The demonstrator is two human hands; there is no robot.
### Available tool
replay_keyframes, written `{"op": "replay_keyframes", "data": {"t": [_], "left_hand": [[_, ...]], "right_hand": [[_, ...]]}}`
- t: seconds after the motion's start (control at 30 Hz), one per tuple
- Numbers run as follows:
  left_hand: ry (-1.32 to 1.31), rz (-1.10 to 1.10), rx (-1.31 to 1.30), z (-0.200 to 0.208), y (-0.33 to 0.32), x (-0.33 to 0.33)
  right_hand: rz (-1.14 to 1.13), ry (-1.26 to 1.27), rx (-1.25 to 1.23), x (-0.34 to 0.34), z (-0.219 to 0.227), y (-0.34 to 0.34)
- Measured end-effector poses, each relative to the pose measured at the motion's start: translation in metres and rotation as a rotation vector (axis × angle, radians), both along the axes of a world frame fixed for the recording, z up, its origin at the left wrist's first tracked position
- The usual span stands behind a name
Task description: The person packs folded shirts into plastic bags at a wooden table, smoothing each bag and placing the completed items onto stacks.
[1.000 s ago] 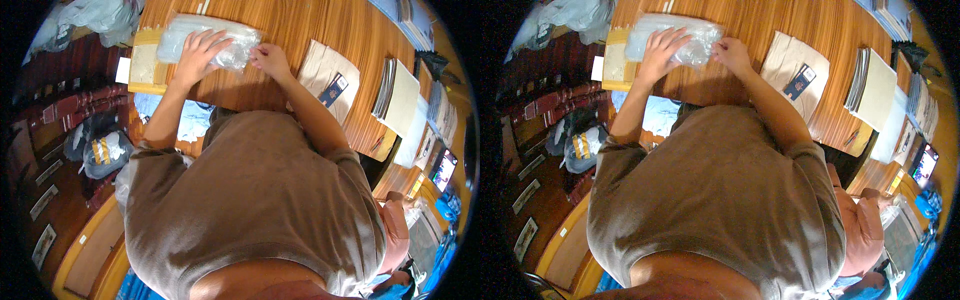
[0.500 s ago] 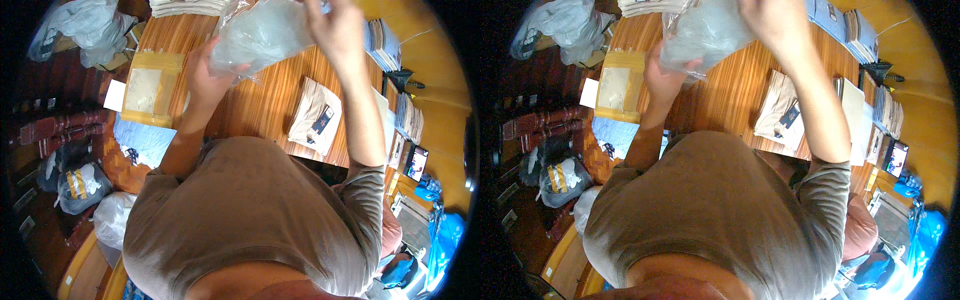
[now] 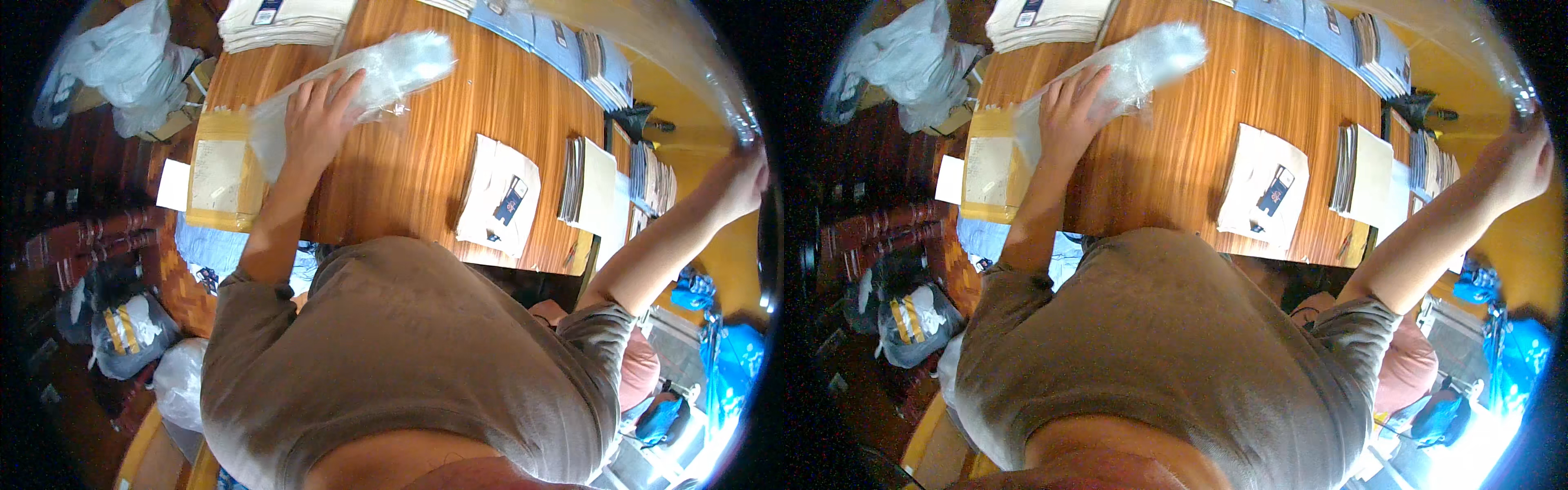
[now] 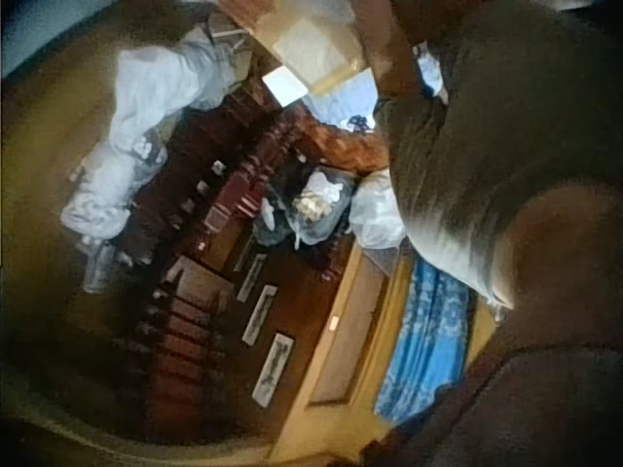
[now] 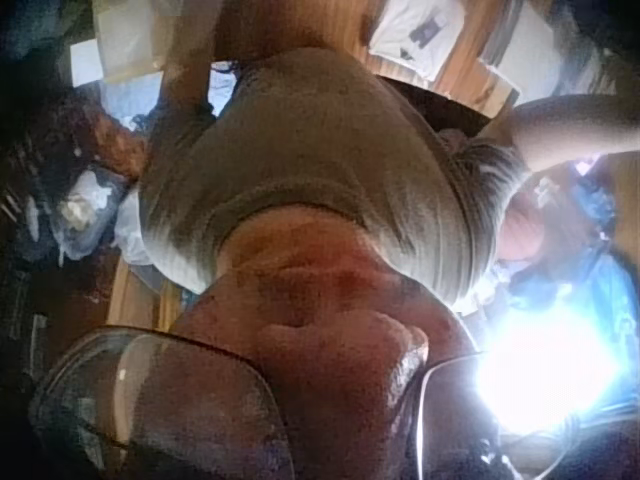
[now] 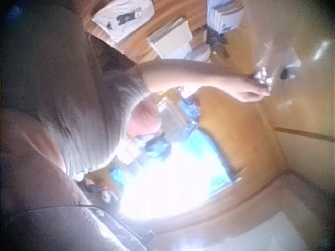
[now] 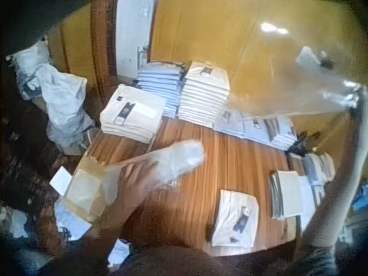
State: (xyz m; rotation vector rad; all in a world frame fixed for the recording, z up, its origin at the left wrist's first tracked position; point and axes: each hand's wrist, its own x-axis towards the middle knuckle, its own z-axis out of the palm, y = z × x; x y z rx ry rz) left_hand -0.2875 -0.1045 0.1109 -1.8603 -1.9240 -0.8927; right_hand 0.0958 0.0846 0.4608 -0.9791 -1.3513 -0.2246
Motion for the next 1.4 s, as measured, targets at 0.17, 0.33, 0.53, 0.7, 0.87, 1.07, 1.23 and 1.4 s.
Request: {"op": "replay_keyframes", "data": {"t": [0.17,0.33,0.53,0.7,0.87,1.07,1.23,1.4], "left_hand": [[-0.034,-0.182,-0.455,-0.017,0.017,0.025],[-1.482,-0.644,-0.419,-0.010,0.065,0.111],[-1.780,-0.484,-0.838,-0.047,0.124,0.197],[-1.635,-0.434,-0.849,-0.058,0.142,0.224],[-1.541,-0.472,-0.934,-0.052,0.150,0.228],[-1.277,-0.516,-0.656,0.008,0.225,0.243],[-1.221,-0.666,-0.369,0.023,0.216,0.248],[-0.982,-0.328,-0.531,-0.094,0.211,0.231]], "right_hand": [[0.237,0.075,-0.263,0.073,-0.102,-0.014],[0.483,0.340,-0.817,0.113,-0.241,-0.049],[0.622,0.711,-1.256,0.148,-0.341,-0.077],[0.740,0.654,-1.434,0.173,-0.390,-0.061],[0.839,0.698,-1.655,0.163,-0.365,-0.019],[0.713,0.264,-1.132,0.159,-0.393,0.075],[0.670,0.143,-0.910,0.157,-0.358,0.084],[0.572,0.002,-1.158,0.177,-0.457,0.079]]}}
